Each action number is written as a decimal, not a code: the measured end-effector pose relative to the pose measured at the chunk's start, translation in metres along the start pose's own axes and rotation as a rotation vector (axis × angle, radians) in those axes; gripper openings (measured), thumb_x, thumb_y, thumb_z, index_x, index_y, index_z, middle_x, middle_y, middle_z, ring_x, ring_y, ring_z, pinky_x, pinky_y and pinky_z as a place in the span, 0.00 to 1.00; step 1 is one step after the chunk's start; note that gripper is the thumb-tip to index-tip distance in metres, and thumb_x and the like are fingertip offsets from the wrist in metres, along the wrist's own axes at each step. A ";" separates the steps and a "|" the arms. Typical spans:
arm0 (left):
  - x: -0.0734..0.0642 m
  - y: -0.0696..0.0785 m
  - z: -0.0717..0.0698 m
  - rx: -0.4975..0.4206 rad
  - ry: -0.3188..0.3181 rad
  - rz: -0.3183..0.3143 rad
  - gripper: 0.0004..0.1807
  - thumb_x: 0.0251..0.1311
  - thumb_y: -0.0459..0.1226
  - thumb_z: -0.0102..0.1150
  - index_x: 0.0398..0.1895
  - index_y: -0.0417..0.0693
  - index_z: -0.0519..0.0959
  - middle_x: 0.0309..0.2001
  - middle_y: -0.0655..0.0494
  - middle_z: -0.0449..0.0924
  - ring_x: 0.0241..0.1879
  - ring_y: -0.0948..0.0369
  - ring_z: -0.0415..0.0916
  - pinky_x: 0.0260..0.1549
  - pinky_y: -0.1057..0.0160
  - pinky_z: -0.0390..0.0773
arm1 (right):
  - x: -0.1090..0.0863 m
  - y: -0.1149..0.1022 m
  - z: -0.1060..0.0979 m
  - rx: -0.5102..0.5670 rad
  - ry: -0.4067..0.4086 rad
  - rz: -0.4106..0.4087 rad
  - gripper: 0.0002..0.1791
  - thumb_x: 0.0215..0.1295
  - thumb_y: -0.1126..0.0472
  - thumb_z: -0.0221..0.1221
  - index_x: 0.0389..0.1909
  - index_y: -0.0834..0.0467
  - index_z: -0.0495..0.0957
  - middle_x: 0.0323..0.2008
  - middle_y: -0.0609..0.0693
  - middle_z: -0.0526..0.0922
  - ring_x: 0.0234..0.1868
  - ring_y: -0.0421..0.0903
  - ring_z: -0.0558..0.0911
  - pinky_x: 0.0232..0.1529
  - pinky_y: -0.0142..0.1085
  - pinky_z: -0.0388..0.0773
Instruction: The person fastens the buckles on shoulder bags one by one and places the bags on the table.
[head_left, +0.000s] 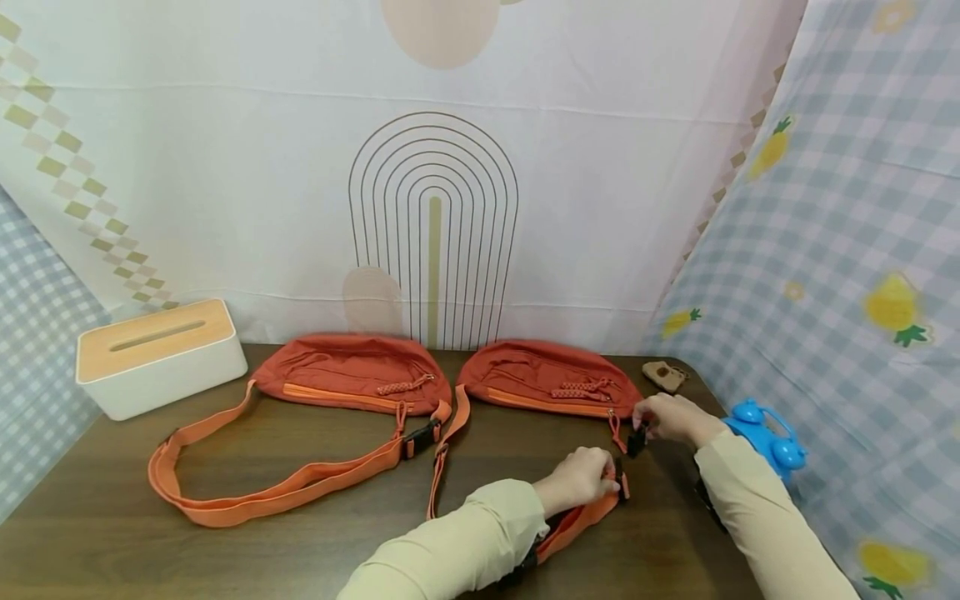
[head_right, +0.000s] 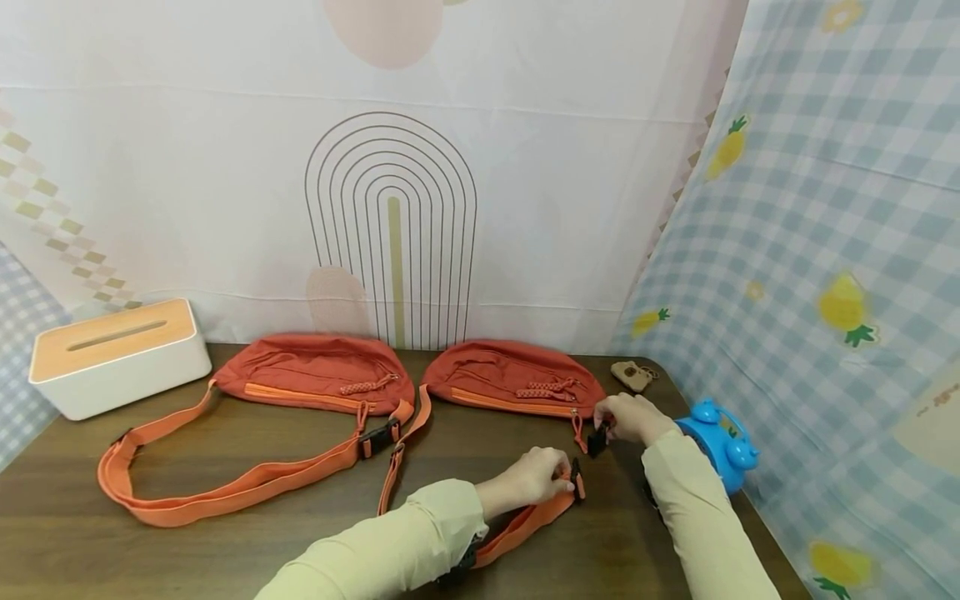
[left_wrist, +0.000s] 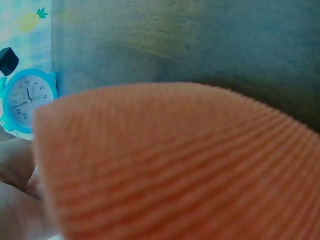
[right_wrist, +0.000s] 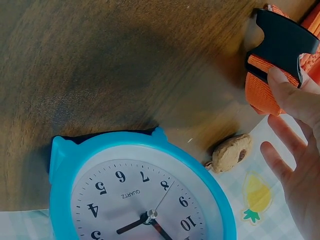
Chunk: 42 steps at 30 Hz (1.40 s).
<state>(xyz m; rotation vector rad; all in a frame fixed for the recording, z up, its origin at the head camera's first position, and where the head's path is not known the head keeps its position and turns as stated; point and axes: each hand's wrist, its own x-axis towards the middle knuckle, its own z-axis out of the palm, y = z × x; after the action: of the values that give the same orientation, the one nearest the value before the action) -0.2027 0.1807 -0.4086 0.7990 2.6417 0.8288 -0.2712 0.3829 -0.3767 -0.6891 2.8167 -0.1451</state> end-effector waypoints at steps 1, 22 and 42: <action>-0.001 0.000 -0.001 0.003 -0.008 0.000 0.10 0.56 0.43 0.60 0.23 0.49 0.74 0.19 0.63 0.68 0.17 0.69 0.62 0.18 0.73 0.63 | 0.000 0.000 0.000 0.001 -0.001 0.008 0.12 0.48 0.73 0.62 0.25 0.53 0.75 0.29 0.46 0.78 0.28 0.43 0.73 0.28 0.35 0.65; 0.011 0.003 -0.003 0.022 0.072 -0.100 0.23 0.59 0.43 0.56 0.08 0.51 0.62 0.11 0.61 0.58 0.14 0.64 0.58 0.15 0.68 0.59 | 0.000 0.000 -0.003 -0.038 0.010 -0.017 0.12 0.50 0.72 0.61 0.25 0.52 0.74 0.30 0.46 0.77 0.28 0.42 0.71 0.28 0.36 0.62; 0.028 0.000 -0.007 0.055 0.056 -0.125 0.10 0.59 0.42 0.57 0.20 0.53 0.76 0.20 0.61 0.74 0.21 0.65 0.68 0.22 0.67 0.65 | -0.001 -0.001 -0.005 -0.044 0.028 -0.042 0.13 0.51 0.74 0.58 0.28 0.52 0.76 0.28 0.46 0.77 0.25 0.38 0.68 0.28 0.35 0.63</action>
<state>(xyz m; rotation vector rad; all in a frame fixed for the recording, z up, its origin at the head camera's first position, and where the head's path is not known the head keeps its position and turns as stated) -0.2283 0.1935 -0.4047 0.6238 2.7424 0.7595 -0.2715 0.3826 -0.3714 -0.7619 2.8414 -0.1005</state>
